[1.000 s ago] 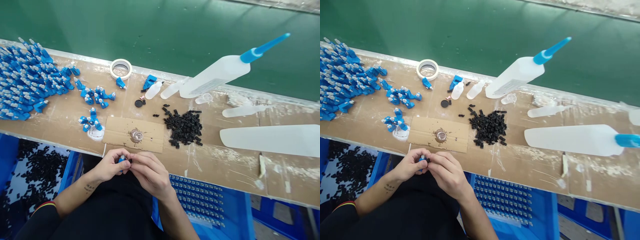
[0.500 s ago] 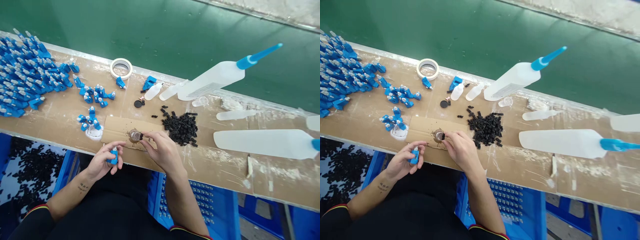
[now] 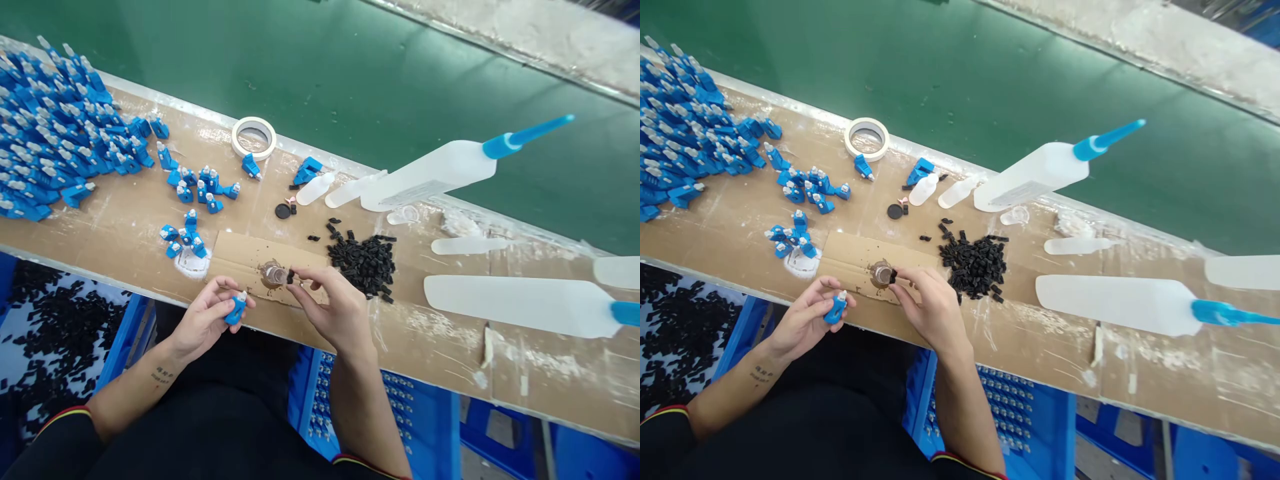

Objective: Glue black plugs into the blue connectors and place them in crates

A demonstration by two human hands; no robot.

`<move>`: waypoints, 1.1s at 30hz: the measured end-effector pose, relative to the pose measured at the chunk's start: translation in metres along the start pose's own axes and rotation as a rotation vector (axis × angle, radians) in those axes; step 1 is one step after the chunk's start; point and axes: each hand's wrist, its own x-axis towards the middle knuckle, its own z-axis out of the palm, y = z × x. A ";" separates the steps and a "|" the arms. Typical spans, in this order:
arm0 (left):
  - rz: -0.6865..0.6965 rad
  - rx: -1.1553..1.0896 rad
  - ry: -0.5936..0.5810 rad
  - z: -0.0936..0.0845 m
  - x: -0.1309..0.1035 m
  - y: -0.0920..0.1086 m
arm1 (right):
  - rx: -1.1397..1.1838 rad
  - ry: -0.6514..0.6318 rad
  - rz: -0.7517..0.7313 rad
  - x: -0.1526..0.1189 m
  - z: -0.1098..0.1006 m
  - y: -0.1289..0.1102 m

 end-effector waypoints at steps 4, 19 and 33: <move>0.056 -0.054 0.018 0.012 0.004 -0.004 | 0.542 0.275 0.175 -0.019 0.008 -0.002; 0.004 -0.167 -0.067 0.041 0.012 -0.017 | 0.375 0.175 -0.089 -0.022 0.006 -0.034; 0.081 -0.024 0.023 0.041 0.012 -0.013 | 0.159 0.052 -0.167 -0.021 0.002 -0.036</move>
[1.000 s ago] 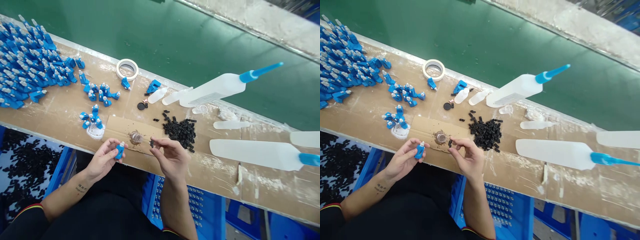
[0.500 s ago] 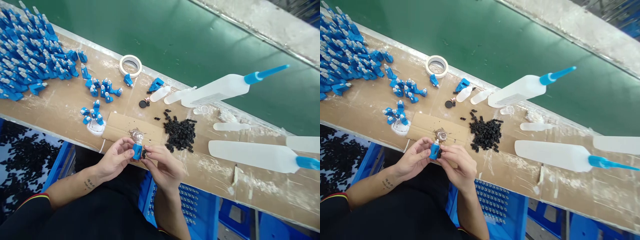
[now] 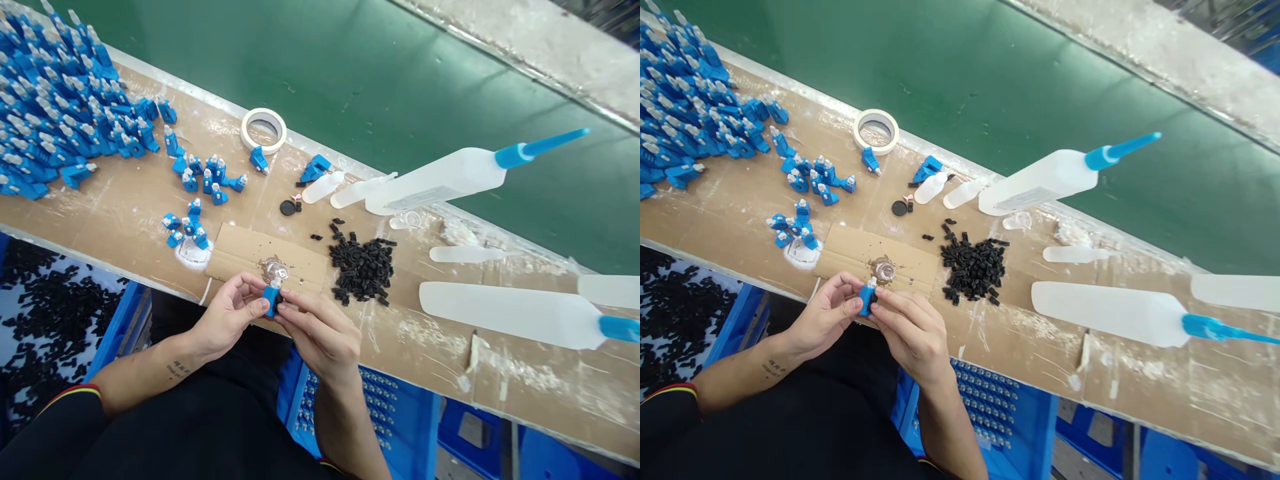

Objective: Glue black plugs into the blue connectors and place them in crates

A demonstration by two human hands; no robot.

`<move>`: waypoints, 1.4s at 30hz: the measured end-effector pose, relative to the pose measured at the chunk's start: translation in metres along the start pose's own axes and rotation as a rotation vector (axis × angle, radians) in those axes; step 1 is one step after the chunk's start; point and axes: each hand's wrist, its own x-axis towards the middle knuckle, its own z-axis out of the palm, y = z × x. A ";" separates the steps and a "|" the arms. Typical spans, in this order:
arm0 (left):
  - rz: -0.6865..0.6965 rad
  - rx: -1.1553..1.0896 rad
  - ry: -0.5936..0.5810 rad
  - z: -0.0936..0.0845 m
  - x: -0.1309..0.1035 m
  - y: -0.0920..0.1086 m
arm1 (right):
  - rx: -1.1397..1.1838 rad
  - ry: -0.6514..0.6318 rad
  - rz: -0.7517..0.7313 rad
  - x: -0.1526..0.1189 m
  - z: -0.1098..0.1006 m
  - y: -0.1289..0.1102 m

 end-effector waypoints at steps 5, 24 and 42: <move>0.043 0.069 0.011 -0.003 -0.001 -0.001 | 0.054 0.008 0.051 -0.010 0.008 0.003; 0.582 0.841 -0.264 -0.015 -0.014 0.003 | 0.657 0.223 0.379 -0.025 0.025 -0.011; 0.775 1.153 -0.470 -0.032 -0.009 0.008 | 1.069 0.108 0.773 -0.038 0.020 -0.015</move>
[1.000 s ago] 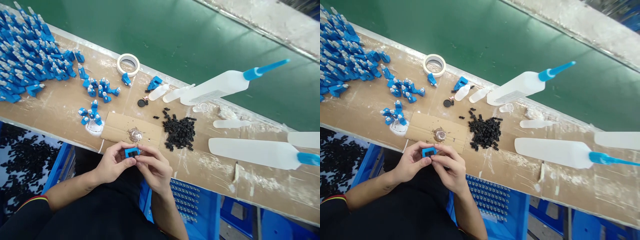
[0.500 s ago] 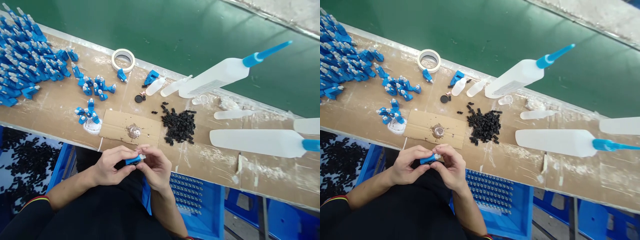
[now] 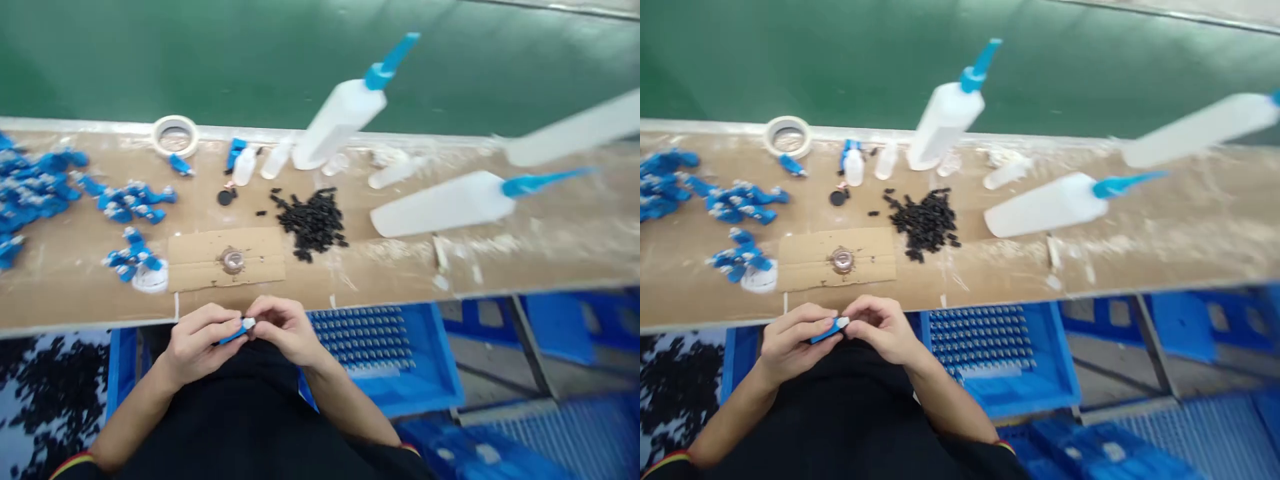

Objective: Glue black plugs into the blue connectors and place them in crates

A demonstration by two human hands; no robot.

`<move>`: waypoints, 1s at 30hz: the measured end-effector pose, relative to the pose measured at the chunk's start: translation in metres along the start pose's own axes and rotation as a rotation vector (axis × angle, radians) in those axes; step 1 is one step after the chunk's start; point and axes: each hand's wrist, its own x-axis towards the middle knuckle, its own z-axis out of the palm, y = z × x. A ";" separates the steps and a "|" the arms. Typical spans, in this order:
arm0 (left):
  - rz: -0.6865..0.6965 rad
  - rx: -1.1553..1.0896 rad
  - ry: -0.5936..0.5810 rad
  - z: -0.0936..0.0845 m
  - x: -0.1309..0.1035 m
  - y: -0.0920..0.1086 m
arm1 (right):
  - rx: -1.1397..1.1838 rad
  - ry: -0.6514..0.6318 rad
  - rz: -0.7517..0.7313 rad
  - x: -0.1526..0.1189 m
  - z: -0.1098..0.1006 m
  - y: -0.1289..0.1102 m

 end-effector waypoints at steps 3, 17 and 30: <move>0.102 0.107 -0.135 -0.001 -0.004 -0.010 | 0.128 -0.007 0.233 -0.016 -0.010 0.002; 0.205 0.083 -0.743 0.104 0.029 -0.011 | -1.000 0.904 0.556 -0.205 -0.159 0.031; 0.125 0.293 -0.775 0.065 0.028 -0.014 | -1.368 0.574 1.200 -0.221 -0.216 0.105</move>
